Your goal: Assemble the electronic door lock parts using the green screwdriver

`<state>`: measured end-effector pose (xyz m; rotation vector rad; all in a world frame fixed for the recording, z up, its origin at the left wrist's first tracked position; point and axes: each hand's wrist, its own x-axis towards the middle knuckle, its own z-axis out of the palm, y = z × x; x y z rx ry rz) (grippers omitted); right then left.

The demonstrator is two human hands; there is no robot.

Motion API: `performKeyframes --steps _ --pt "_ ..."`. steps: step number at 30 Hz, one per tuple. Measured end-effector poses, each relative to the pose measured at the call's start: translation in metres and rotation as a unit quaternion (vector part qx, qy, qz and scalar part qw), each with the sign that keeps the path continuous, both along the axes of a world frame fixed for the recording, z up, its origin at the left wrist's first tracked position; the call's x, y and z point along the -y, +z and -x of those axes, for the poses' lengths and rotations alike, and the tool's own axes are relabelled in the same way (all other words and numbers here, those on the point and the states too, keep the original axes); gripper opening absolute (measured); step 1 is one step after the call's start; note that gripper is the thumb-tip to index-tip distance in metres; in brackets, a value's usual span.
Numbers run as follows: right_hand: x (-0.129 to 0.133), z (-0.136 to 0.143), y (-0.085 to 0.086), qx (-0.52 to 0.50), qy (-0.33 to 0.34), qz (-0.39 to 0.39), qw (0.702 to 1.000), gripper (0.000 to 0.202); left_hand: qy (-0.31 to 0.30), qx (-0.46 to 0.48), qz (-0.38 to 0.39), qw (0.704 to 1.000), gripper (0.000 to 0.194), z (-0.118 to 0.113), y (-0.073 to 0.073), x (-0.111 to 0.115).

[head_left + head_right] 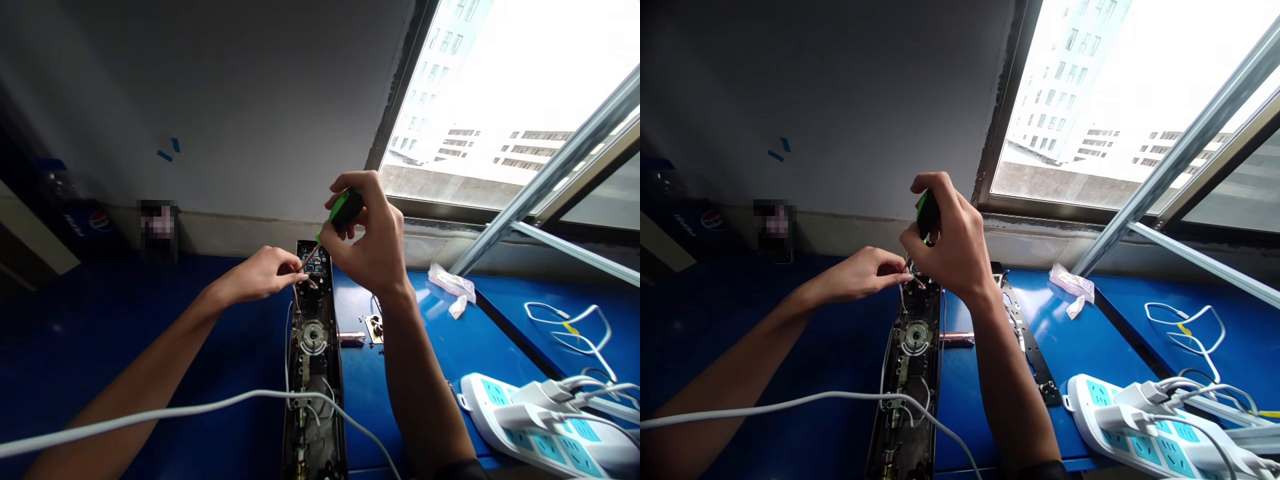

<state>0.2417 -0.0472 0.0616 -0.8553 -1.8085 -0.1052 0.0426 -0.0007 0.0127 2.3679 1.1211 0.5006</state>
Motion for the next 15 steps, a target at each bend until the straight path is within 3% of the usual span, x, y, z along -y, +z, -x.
performKeyframes --steps 9,15 --pt "0.014 -0.040 0.020 0.060 -0.016 0.100 0.993 0.041 -0.026 -0.024 0.080 0.996 0.036 -0.008 0.007 0.017" --pt "0.021 -0.087 0.026 0.124 -0.003 0.242 0.962 0.036 -0.082 -0.051 0.115 0.989 0.031 -0.044 0.017 0.031"
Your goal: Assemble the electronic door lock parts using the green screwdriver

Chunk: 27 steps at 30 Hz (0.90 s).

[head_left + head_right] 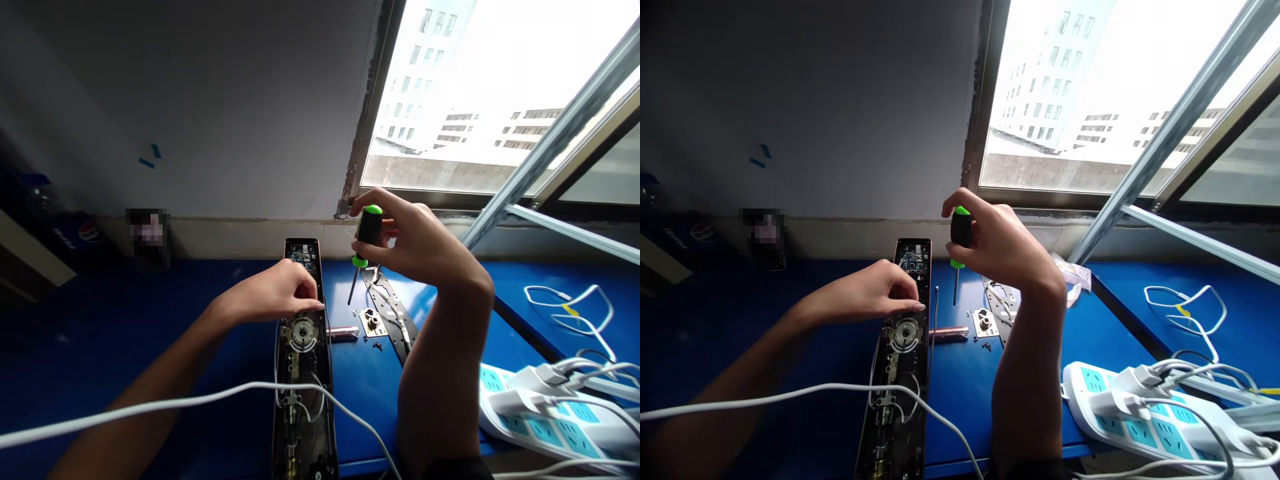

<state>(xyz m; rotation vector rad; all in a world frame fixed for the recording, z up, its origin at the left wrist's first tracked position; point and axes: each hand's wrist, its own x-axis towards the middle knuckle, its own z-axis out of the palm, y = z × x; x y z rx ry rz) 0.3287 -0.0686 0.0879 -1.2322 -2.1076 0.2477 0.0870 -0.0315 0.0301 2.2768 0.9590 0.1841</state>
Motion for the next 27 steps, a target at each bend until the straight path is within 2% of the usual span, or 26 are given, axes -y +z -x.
performKeyframes --steps 4,7,12,18,22,27 --pt "0.000 -0.021 -0.004 0.029 -0.022 0.091 0.995 0.030 -0.030 -0.058 -0.036 0.997 0.028 -0.042 0.005 -0.012" --pt "-0.001 -0.030 -0.007 0.039 -0.038 0.122 0.991 0.030 -0.046 -0.108 -0.058 0.991 0.023 -0.072 0.005 -0.024" --pt "0.000 -0.041 -0.007 0.041 -0.052 0.114 0.991 0.031 -0.076 -0.192 -0.083 0.975 0.005 -0.109 -0.013 -0.042" --pt "0.002 -0.047 -0.008 0.023 -0.052 0.130 0.990 0.031 -0.111 -0.227 -0.076 0.965 0.015 -0.130 -0.039 -0.053" --pt "0.001 -0.051 -0.010 0.016 -0.054 0.128 0.990 0.031 -0.117 -0.233 -0.092 0.961 0.022 -0.138 -0.047 -0.051" --pt "0.003 -0.053 -0.009 0.021 -0.063 0.128 0.990 0.031 -0.132 -0.229 -0.123 0.957 0.021 -0.146 -0.053 -0.048"
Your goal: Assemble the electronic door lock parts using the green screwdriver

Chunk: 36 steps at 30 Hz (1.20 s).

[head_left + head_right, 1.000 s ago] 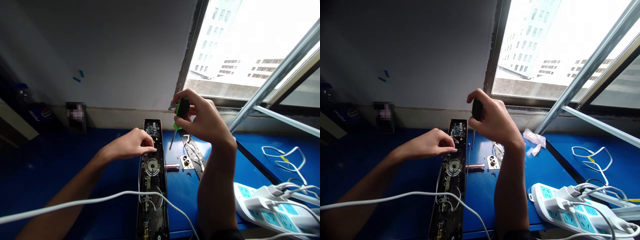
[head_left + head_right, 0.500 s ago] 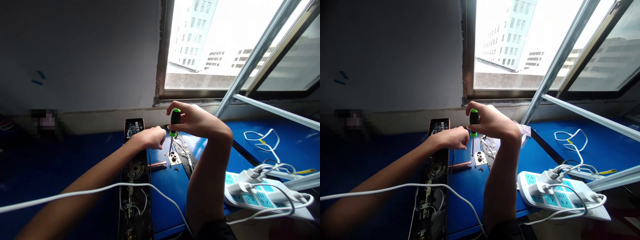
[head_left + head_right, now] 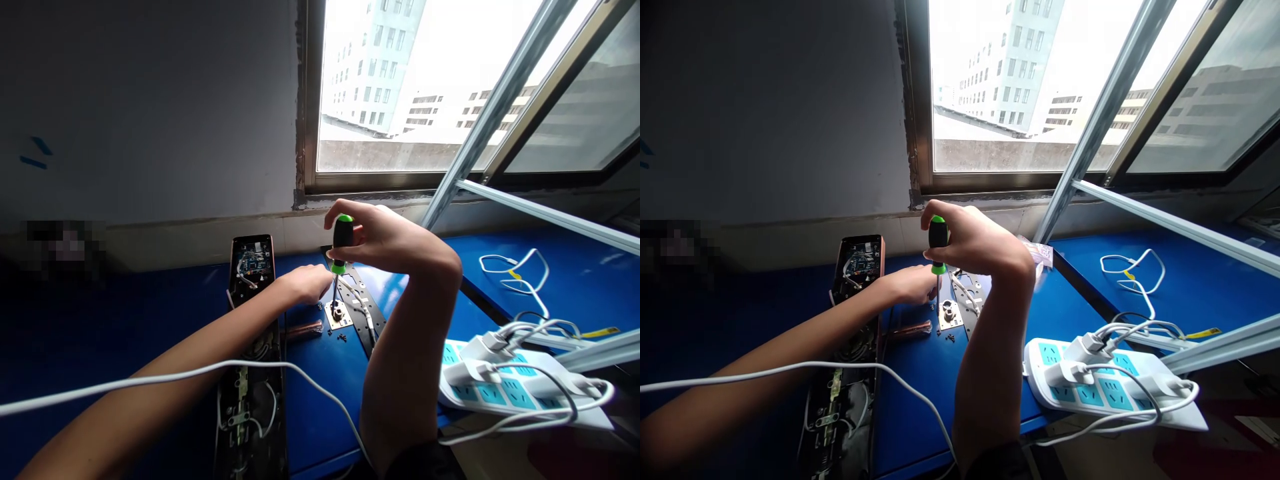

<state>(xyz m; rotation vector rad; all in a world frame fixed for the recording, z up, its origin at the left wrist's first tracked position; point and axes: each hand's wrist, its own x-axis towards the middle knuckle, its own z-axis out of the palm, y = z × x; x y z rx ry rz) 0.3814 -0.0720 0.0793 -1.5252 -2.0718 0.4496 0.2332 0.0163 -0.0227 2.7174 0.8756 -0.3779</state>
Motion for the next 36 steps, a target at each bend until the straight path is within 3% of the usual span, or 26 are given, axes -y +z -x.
performKeyframes --steps 13,20,25,30,36 --pt "0.000 -0.002 -0.002 -0.009 0.010 -0.008 1.000 0.031 -0.006 0.011 0.015 1.000 0.023 -0.004 -0.006 0.001" --pt "0.002 -0.002 0.002 -0.020 0.025 -0.002 0.999 0.028 0.013 0.048 0.016 0.999 0.029 0.013 0.009 0.000" --pt "0.000 0.001 0.002 -0.011 0.034 -0.004 0.999 0.028 0.009 0.096 -0.011 0.995 0.022 0.039 0.025 0.005" --pt "-0.004 0.012 0.002 -0.043 0.059 -0.034 0.997 0.028 0.004 0.198 -0.035 0.980 0.017 0.081 0.038 0.021" --pt "-0.011 0.037 0.004 -0.105 0.108 -0.136 0.979 0.032 0.072 0.282 -0.088 0.953 0.029 0.140 0.037 0.031"
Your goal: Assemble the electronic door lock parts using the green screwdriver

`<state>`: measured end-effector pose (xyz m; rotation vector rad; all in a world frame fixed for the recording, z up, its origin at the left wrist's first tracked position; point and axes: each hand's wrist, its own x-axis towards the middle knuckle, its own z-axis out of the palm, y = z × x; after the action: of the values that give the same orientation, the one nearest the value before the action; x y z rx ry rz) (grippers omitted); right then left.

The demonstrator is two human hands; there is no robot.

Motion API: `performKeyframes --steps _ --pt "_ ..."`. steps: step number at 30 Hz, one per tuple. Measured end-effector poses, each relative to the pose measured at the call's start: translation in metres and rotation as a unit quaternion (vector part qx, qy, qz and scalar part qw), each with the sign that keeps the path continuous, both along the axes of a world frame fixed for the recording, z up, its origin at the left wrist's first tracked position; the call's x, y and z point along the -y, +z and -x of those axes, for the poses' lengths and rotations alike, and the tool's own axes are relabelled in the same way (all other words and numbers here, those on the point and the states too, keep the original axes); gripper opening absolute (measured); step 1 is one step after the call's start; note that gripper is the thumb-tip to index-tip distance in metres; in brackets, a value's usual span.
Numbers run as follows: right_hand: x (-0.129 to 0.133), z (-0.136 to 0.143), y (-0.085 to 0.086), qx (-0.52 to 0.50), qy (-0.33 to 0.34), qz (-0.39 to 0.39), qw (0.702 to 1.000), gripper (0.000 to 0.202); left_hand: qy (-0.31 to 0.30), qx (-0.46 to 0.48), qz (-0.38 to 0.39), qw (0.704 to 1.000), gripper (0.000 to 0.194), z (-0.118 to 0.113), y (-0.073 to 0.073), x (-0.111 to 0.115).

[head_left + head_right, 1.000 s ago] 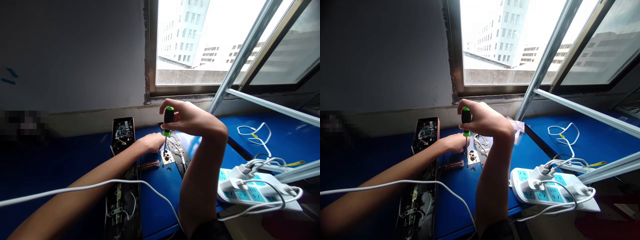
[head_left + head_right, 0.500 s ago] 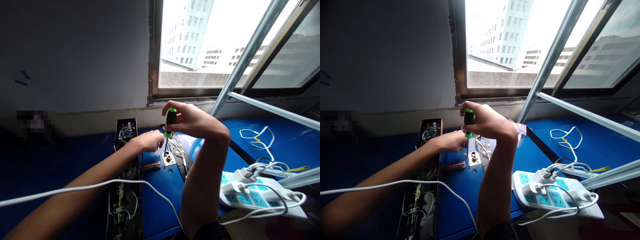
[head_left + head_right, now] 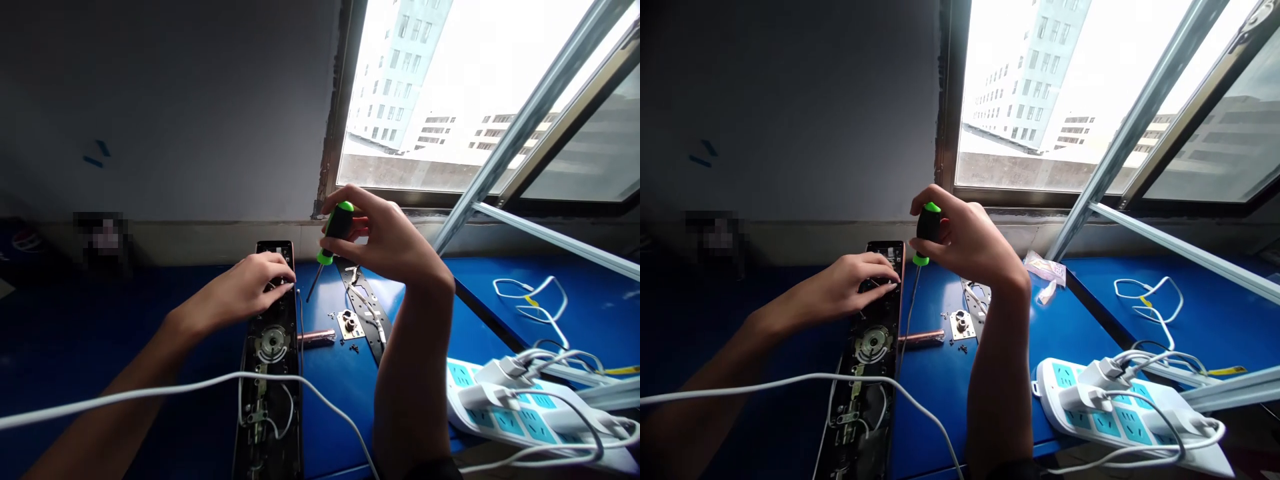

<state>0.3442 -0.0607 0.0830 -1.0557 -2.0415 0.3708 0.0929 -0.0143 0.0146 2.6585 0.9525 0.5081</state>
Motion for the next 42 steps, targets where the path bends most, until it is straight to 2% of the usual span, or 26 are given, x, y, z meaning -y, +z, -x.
performKeyframes --steps 5,15,20,27,33,38,42 --pt "-0.007 0.027 -0.002 -0.031 0.002 -0.077 0.997 0.031 0.039 0.003 -0.045 0.998 0.034 0.024 -0.008 -0.007" --pt "-0.024 0.054 -0.015 0.026 0.010 -0.121 0.992 0.033 0.028 -0.011 -0.042 0.999 0.034 0.021 -0.007 -0.011" --pt "-0.027 0.059 -0.017 0.033 0.013 -0.127 0.991 0.034 0.043 -0.025 -0.023 0.998 0.044 0.026 -0.005 -0.010" --pt "-0.027 0.057 -0.017 0.036 0.013 -0.130 0.991 0.037 0.045 -0.048 0.017 0.998 0.045 0.023 -0.001 -0.004" --pt "-0.029 0.056 -0.017 0.039 0.002 -0.139 0.990 0.035 0.040 -0.036 0.000 0.999 0.044 0.021 -0.010 -0.009" --pt "-0.031 0.060 -0.019 0.059 -0.037 -0.174 0.982 0.027 0.028 -0.031 -0.023 0.999 0.041 0.024 -0.014 -0.014" --pt "-0.034 0.065 -0.022 0.038 -0.064 -0.176 0.981 0.025 0.078 -0.042 -0.026 0.996 0.046 0.028 -0.012 -0.014"
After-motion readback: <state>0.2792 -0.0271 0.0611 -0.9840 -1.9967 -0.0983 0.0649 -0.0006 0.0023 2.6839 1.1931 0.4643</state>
